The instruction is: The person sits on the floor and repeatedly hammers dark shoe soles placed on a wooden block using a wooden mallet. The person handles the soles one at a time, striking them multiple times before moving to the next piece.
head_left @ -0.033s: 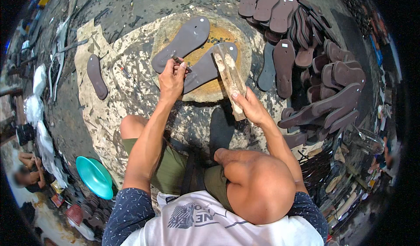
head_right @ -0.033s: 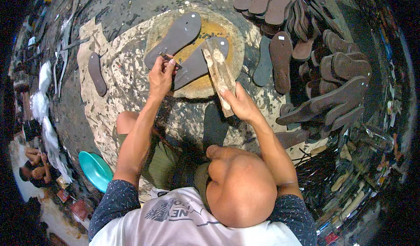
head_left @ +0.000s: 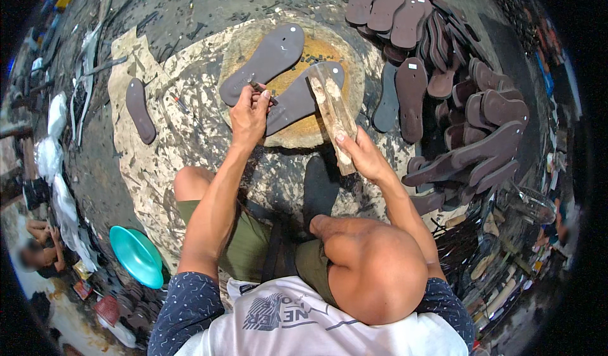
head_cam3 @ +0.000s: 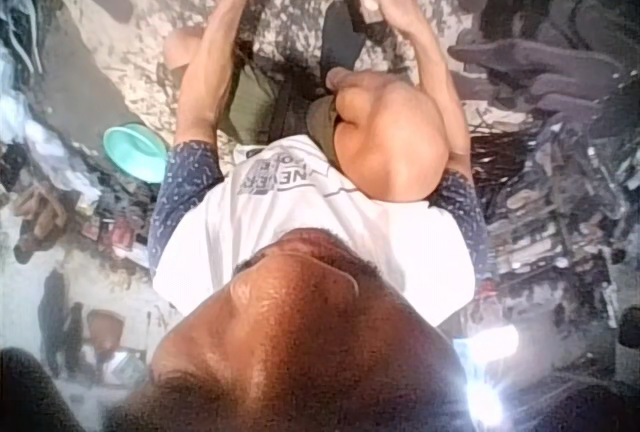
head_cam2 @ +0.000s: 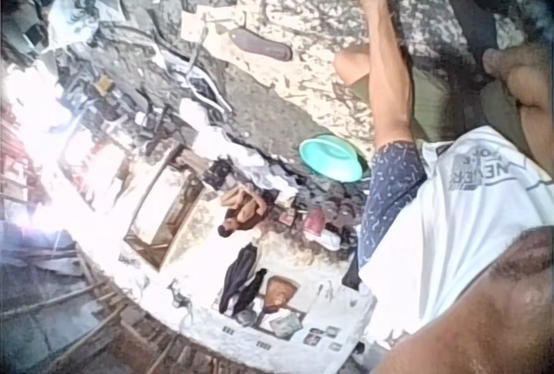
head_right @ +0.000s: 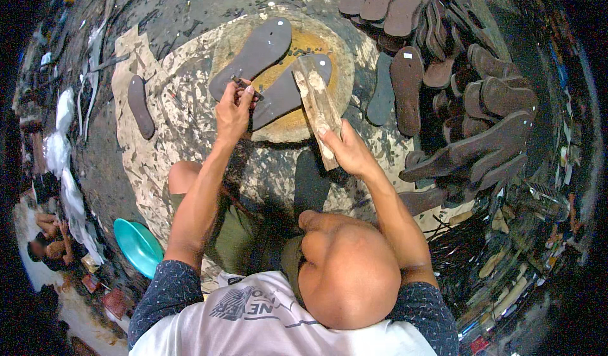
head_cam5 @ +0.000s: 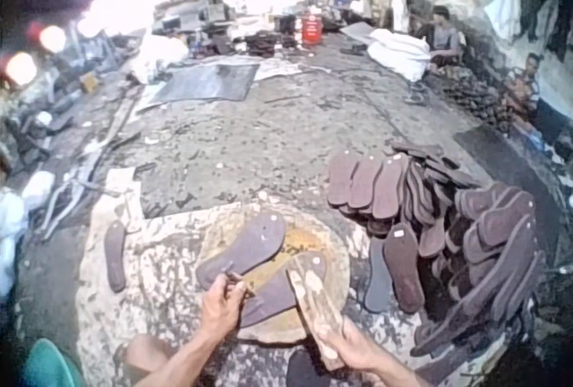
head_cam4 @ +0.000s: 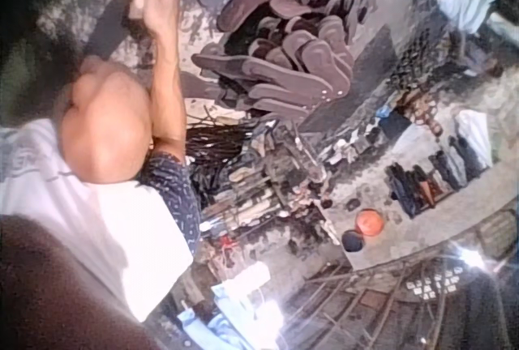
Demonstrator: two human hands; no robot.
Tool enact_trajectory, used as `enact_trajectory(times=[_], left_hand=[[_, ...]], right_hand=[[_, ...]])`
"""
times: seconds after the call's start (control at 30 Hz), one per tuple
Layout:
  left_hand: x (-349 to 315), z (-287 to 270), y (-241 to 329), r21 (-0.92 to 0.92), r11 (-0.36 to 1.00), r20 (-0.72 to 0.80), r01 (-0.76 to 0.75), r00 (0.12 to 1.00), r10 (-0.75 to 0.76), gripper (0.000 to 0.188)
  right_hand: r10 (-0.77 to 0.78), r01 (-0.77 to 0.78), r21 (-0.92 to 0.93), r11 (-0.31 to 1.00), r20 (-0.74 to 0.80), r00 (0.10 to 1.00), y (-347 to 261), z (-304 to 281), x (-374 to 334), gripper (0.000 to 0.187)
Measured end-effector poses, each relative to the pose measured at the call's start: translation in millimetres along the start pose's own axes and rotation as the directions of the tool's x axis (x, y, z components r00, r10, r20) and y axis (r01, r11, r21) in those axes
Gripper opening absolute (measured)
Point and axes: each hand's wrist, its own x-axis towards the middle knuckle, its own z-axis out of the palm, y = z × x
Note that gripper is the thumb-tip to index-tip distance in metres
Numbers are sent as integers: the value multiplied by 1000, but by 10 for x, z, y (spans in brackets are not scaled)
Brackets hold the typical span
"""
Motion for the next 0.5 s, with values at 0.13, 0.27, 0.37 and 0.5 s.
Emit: enact_trajectory(times=[0.13,0.27,0.37,0.5], left_hand=[[41,10,-5,-6,1000,-8,-16,1000,16,21],[29,60,-45,92,988,2,-128,992,128,22],[3,9,-6,183,959,-8,-218,975,224,20],[-44,-25,-76,254,897,-14,-362,926,378,18]], right_hand=[[190,-190,-1,982,31,981,-297,-46,-15,51],[140,-155,130,979,117,983,-864,-94,48,45],[-113,99,183,978,63,992,-1836,-117,101,39],[-666,691,97,716,-198,719,-2484,-72,-115,46]])
